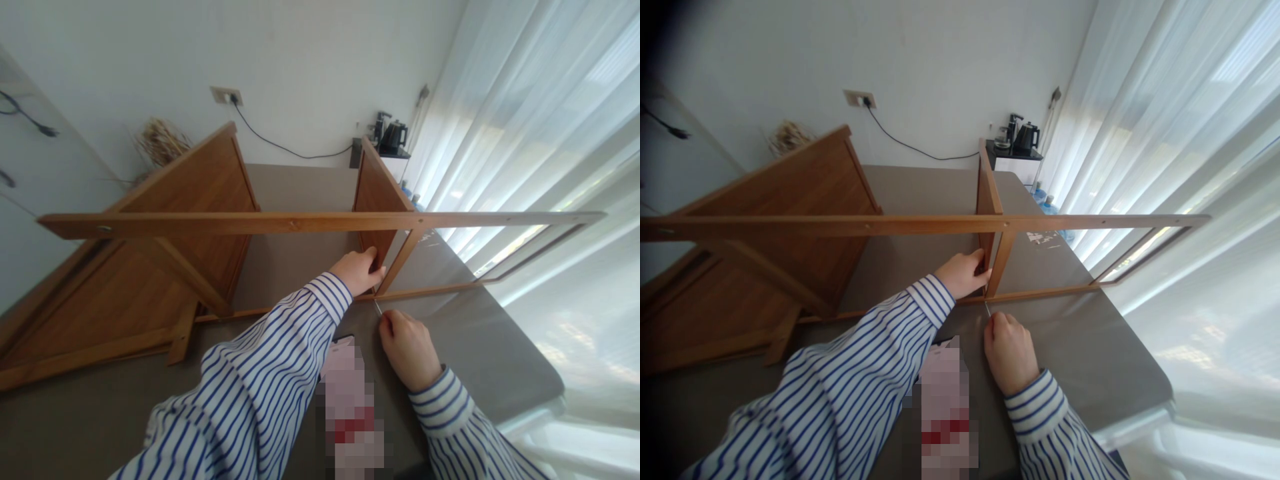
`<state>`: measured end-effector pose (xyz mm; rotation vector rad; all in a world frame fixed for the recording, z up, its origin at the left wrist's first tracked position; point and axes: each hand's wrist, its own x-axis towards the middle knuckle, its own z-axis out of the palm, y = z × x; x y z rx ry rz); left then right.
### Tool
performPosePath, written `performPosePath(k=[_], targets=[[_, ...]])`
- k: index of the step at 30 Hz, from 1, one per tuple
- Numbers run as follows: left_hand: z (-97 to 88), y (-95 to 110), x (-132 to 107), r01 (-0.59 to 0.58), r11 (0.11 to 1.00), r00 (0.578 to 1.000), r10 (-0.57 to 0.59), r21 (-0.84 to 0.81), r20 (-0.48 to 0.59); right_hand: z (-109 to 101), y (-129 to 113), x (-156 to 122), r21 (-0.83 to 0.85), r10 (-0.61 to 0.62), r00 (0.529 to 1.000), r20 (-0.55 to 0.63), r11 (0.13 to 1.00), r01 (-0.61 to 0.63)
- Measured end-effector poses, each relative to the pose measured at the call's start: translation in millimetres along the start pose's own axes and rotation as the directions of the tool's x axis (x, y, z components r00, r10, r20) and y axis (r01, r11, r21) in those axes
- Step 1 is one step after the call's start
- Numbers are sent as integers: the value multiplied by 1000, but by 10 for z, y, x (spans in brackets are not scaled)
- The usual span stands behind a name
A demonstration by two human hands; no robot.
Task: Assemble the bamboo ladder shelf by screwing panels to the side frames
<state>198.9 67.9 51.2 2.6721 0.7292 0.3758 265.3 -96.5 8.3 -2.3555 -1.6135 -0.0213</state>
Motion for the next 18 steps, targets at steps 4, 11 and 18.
performPosePath(k=[4, 11, 18], targets=[[1, -1, 0, -6, 1000, 1000, 6, -7, -3, 22, -52, -13, 33, 19, 1000, -18, 999, -19], [-4, 24, -8, 15, 1000, 1000, -15, -15, -11, 42, 7, 21, 321, 111, 993, 27, 940, -114], [-19, 68, -22, 48, 999, 999, -49, -14, -25, 23, 203, 158, 681, 198, 895, 399, 590, -434]])
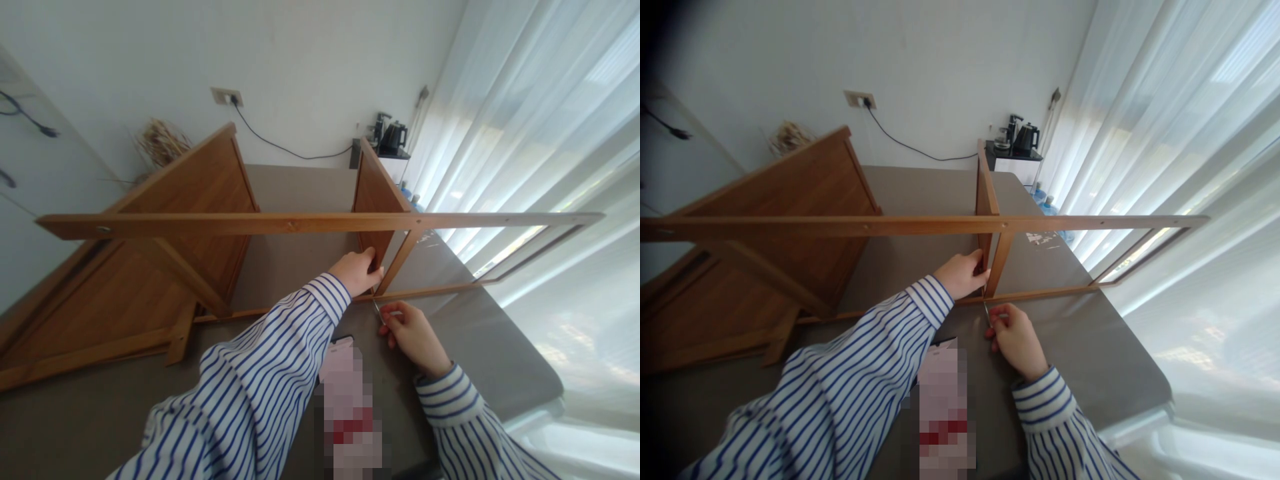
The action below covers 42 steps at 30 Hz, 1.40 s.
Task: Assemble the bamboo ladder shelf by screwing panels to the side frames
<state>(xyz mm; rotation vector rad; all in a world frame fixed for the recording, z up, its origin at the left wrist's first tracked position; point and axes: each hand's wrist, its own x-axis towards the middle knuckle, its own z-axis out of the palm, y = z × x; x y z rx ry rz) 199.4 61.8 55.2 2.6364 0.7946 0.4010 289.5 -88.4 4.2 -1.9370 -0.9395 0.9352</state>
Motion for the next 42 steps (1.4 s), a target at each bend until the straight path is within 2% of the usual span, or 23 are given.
performPosePath(k=[4, 7, 10, 13, 16, 19, 23, 26, 30, 34, 38, 42], targets=[[-12, 12, -4, 8, 1000, 1000, -8, 4, 10, -54, -15, 50, 157, 86, 993, 84, 983, -98], [-37, 41, -11, 30, 1000, 999, -30, 8, 20, -57, -7, 50, 148, 73, 993, 88, 985, -85], [-49, 58, -16, 41, 999, 999, -41, 8, 23, -33, 5, 14, 28, 8, 999, 41, 1000, -9], [-23, 30, -9, 25, 1000, 1000, -26, 8, 14, 9, -5, -42, -208, -125, 992, -29, 971, 116], [23, -27, 10, -15, 1000, 1000, 15, 6, 2, 59, -25, -98, -507, -309, 949, -67, 829, 234], [56, -68, 26, -36, 999, 999, 36, 7, 4, 113, -25, -146, -728, -422, 904, -62, 639, 248], [71, -84, 32, -44, 999, 999, 44, 12, 3, 182, 9, -192, -877, -478, 878, -37, 436, 201], [75, -88, 32, -51, 999, 999, 51, 13, -12, 215, 32, -205, -915, -533, 846, -30, 355, 192], [72, -90, 32, -52, 999, 999, 52, 17, -7, 228, 38, -197, -923, -587, 809, -35, 330, 200], [62, -81, 33, -55, 998, 998, 55, 19, -6, 232, 17, -182, -924, -596, 802, -32, 324, 204], [62, -76, 33, -56, 998, 998, 56, 20, -4, 251, -29, -185, -923, -551, 834, -32, 336, 186], [66, -79, 33, -45, 999, 999, 45, 20, -5, 264, -71, -183, -914, -439, 896, -73, 388, 116]])
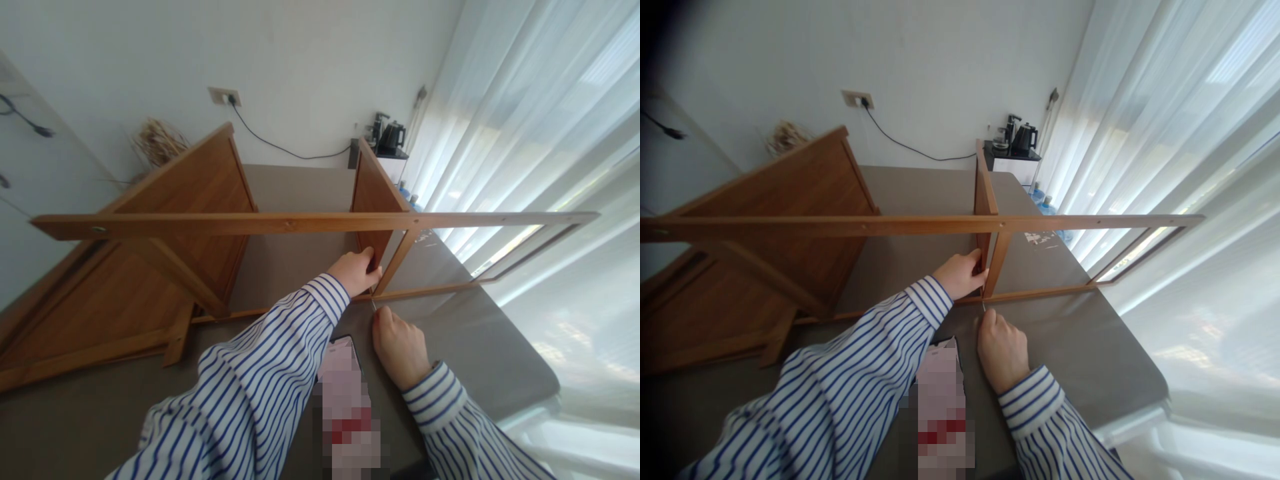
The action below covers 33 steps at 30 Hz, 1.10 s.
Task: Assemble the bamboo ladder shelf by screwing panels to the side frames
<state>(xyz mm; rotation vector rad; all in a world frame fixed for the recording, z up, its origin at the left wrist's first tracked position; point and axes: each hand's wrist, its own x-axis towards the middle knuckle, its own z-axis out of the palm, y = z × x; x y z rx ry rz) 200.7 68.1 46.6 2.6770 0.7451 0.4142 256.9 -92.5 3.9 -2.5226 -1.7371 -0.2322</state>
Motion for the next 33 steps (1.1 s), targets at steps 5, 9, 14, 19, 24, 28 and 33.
performPosePath(k=[5, 9, 14, 19, 24, 28, 33], targets=[[-7, 0, 2, 3, 1000, 1000, -3, -14, 5, -18, -13, 48, 106, 81, 992, 93, 990, -91], [-1, -4, 4, -3, 1000, 1000, 3, -29, 0, -23, -18, 86, 198, 105, 988, 114, 972, -126], [25, -24, 11, 0, 999, 1000, 0, -32, -23, -20, 65, 136, 426, 143, 984, 107, 888, -175], [28, -27, 14, 3, 999, 1000, -3, -34, -16, 8, 175, 203, 691, 156, 941, 300, 645, -327], [27, -24, 16, 10, 1000, 1000, -10, -24, -14, 31, 243, 274, 777, 38, 819, 572, 296, -556], [21, -16, 13, 11, 1000, 1000, -11, -17, -12, 0, 258, 309, 738, -1, 809, 588, 410, -536], [3, 0, 3, 32, 999, 999, -32, -17, 0, -69, 228, 294, 613, 28, 929, 369, 745, -265]])
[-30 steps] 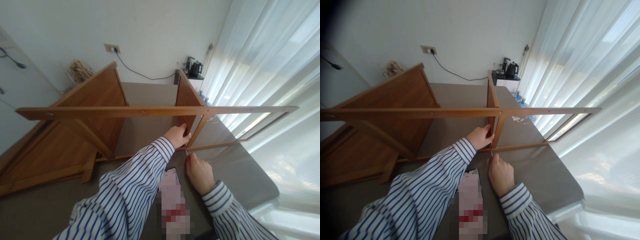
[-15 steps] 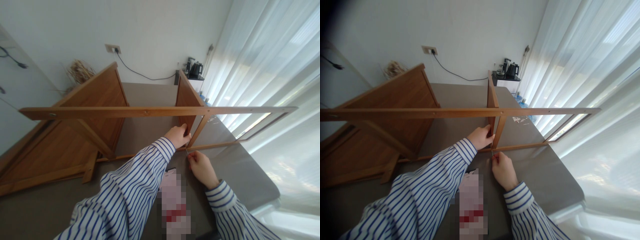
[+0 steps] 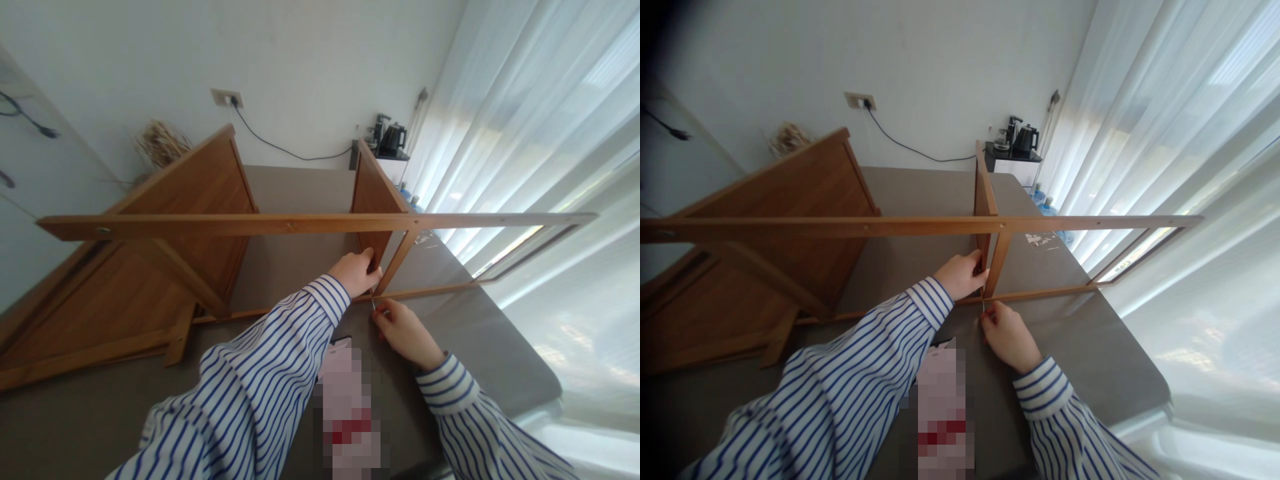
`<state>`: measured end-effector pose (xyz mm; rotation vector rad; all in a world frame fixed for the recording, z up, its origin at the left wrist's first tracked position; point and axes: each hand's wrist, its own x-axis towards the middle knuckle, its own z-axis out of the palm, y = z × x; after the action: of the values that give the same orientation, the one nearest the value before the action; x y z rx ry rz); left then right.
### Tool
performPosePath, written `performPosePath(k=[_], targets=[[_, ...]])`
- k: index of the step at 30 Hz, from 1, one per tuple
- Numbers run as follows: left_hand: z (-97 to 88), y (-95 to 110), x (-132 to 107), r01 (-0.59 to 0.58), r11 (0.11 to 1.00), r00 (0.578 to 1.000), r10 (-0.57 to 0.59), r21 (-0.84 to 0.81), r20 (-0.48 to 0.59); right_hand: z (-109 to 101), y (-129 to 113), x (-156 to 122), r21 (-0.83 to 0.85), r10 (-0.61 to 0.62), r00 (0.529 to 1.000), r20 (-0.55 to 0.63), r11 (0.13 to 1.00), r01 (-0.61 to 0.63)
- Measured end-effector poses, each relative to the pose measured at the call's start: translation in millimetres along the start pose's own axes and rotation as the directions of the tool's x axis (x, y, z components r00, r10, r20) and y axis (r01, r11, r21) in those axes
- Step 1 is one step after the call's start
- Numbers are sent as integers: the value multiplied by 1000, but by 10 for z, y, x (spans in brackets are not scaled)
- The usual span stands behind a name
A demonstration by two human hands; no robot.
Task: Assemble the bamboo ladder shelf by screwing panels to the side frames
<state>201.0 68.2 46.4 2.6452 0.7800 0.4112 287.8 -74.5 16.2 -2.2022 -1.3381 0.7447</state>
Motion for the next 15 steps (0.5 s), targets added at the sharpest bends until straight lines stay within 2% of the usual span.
performPosePath(k=[3, 8, 11, 15], targets=[[-3, 2, -2, -4, 1000, 1000, 4, -6, -2, 1, -36, -54, -214, -78, 992, -101, 975, 55], [-4, 10, -5, -10, 1000, 1000, 10, -13, -4, 50, -105, -169, -381, -85, 984, -157, 924, 19], [-7, 22, -9, 1, 1000, 1000, -1, -7, -3, 103, -135, -217, -420, -81, 976, -200, 907, -10], [-10, 31, -15, 7, 1000, 1000, -7, -3, -5, 140, -125, -220, -370, -37, 973, -226, 928, -50]])
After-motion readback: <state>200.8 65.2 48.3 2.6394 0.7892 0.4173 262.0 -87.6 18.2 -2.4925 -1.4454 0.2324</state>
